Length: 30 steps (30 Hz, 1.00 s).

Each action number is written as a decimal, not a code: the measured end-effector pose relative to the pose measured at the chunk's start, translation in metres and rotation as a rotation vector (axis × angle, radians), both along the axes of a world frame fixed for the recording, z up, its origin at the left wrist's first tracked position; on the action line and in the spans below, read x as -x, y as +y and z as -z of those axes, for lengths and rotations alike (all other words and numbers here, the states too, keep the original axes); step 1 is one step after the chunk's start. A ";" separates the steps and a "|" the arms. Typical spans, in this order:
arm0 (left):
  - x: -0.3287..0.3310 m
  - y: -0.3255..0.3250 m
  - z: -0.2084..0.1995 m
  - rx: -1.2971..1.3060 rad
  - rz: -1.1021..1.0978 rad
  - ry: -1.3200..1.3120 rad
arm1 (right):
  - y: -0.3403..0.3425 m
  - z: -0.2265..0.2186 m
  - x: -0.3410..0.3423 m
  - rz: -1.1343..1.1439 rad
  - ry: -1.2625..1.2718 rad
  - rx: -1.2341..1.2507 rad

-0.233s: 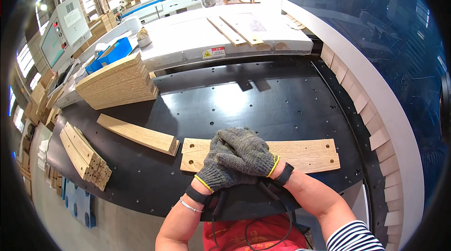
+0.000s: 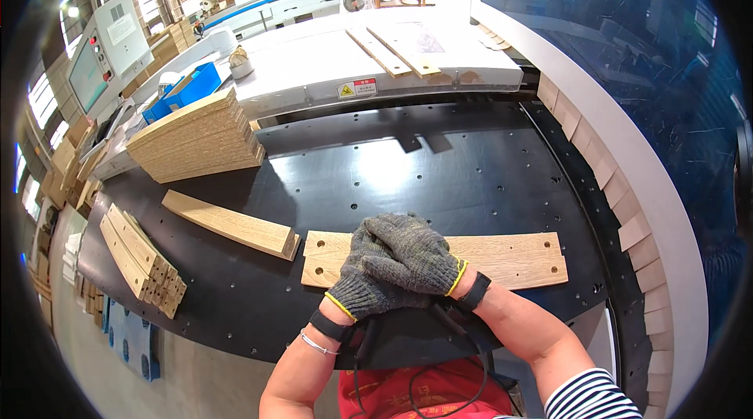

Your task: The person uses a handheld electric sander to smooth the surfaces of rectangular wooden planks on a workbench. They handle the planks one at a time, moving them from a stack to the work area, sanding them, and then placing them back into a pile.

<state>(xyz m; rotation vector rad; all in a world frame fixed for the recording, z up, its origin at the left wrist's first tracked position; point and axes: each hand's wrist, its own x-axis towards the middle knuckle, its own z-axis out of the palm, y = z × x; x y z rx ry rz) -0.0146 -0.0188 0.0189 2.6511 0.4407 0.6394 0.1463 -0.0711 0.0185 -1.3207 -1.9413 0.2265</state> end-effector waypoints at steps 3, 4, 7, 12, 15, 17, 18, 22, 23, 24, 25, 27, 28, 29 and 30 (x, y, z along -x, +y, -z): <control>0.001 0.000 0.002 -0.021 -0.010 0.019 | 0.001 0.001 0.000 -0.003 0.005 0.001; 0.001 0.001 0.003 -0.027 -0.010 0.026 | 0.001 0.001 -0.001 -0.006 0.006 0.009; 0.000 -0.001 0.001 -0.030 -0.015 0.013 | 0.001 0.002 0.000 0.009 0.009 -0.030; 0.001 -0.002 -0.001 -0.050 -0.029 0.039 | 0.002 0.001 0.000 -0.002 0.006 -0.012; 0.000 -0.002 -0.002 -0.030 -0.012 -0.001 | 0.002 0.003 -0.001 -0.001 0.002 -0.016; 0.001 -0.002 -0.001 -0.032 -0.013 -0.013 | 0.002 0.002 0.000 -0.006 0.000 -0.002; 0.002 -0.002 0.000 -0.045 -0.016 -0.008 | 0.002 0.000 0.001 -0.008 -0.002 0.006; 0.000 -0.001 -0.001 0.025 -0.012 0.049 | 0.003 0.004 -0.001 -0.001 -0.013 -0.009; 0.000 0.000 0.001 0.031 -0.004 0.038 | 0.002 0.004 -0.001 0.000 -0.005 -0.023; 0.000 0.001 0.004 0.036 0.004 0.027 | 0.002 0.004 -0.001 0.001 0.003 -0.038; 0.001 0.001 0.006 0.043 0.009 0.019 | 0.002 0.004 0.000 0.000 0.014 -0.051; 0.000 -0.001 0.000 0.019 0.002 0.013 | 0.002 0.003 0.001 -0.003 0.013 -0.042; 0.000 -0.001 -0.001 0.008 -0.001 0.008 | 0.002 0.003 0.001 -0.003 0.011 -0.036; -0.001 -0.001 -0.001 0.010 -0.001 0.005 | 0.002 0.003 0.000 0.000 0.005 -0.044; -0.001 -0.001 -0.001 0.013 -0.001 0.003 | 0.002 0.003 0.000 0.003 -0.001 -0.051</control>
